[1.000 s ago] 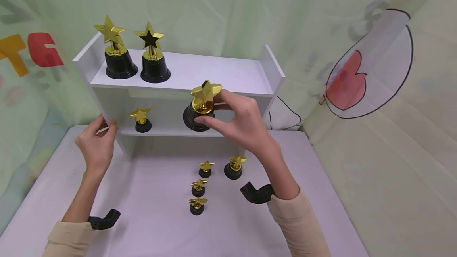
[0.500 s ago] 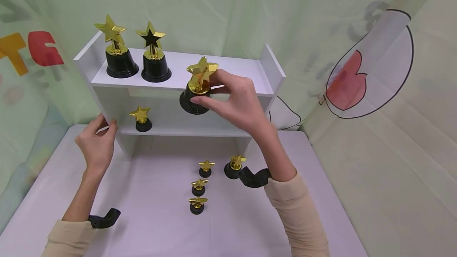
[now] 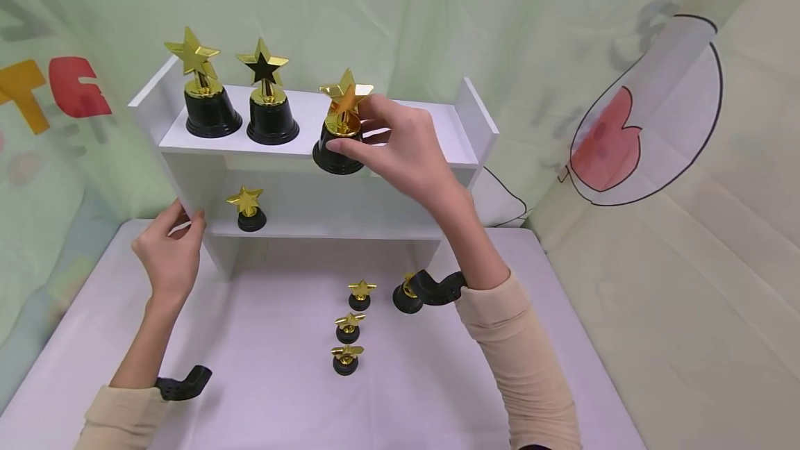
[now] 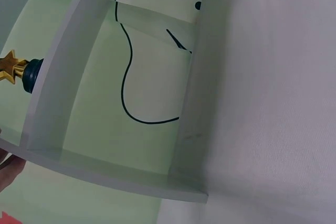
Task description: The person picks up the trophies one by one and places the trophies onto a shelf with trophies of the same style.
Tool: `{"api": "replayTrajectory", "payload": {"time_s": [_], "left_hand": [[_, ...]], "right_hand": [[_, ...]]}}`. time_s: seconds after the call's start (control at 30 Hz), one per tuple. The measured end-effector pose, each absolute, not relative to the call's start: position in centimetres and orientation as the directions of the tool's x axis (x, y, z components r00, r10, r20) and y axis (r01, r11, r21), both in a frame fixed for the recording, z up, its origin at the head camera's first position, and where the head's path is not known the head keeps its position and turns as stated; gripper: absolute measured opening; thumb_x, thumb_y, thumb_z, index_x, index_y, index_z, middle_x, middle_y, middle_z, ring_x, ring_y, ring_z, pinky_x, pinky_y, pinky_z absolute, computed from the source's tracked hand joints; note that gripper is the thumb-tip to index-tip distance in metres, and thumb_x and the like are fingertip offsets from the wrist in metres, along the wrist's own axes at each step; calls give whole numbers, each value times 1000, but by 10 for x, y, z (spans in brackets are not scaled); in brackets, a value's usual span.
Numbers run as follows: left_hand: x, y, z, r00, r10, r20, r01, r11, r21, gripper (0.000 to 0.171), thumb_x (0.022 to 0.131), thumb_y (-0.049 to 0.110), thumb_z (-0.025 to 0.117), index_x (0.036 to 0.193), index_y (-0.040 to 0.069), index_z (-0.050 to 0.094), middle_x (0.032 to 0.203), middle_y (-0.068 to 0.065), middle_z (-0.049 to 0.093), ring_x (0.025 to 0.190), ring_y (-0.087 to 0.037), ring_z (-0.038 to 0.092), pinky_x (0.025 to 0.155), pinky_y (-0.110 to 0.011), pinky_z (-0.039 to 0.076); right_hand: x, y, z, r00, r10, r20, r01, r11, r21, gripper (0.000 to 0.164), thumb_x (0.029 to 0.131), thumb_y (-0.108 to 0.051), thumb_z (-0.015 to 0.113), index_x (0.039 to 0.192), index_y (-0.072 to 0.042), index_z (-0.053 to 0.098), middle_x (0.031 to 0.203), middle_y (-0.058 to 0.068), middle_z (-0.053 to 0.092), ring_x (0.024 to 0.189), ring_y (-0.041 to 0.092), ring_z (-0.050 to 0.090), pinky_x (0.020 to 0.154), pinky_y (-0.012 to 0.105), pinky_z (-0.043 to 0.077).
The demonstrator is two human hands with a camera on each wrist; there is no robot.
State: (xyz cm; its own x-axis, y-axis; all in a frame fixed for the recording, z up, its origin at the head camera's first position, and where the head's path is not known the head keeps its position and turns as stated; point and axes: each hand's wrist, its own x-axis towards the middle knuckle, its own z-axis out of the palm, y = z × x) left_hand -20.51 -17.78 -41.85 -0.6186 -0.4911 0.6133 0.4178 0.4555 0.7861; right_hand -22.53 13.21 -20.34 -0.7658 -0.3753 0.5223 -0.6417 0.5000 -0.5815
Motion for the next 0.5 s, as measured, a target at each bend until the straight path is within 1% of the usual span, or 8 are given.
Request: {"api": "replayTrajectory", "payload": {"time_s": [0.2,0.5], "left_hand": [[-207,-179,-420,-618,-489,615,415,462,784,30,92,-4,67,119,3,77,101,-22,76,86,11,62,78,-4,53],[-206,-179,-420,-617,-489,617,417,462,783,30,92,-5,67,119,2,76,102,-22,76,88,12,62,79,-4,53]], "right_hand": [[-241,127,-204,-801,-349,486,-596,542,-592,34,83,-19,87,111,-6,73,106,7,77,102,16,74,85,26,62],[-260,119,-202,-843,-322,431,-534,598,-598,39,84,-24,86,116,-7,73,114,9,76,103,22,74,90,28,61]]}}
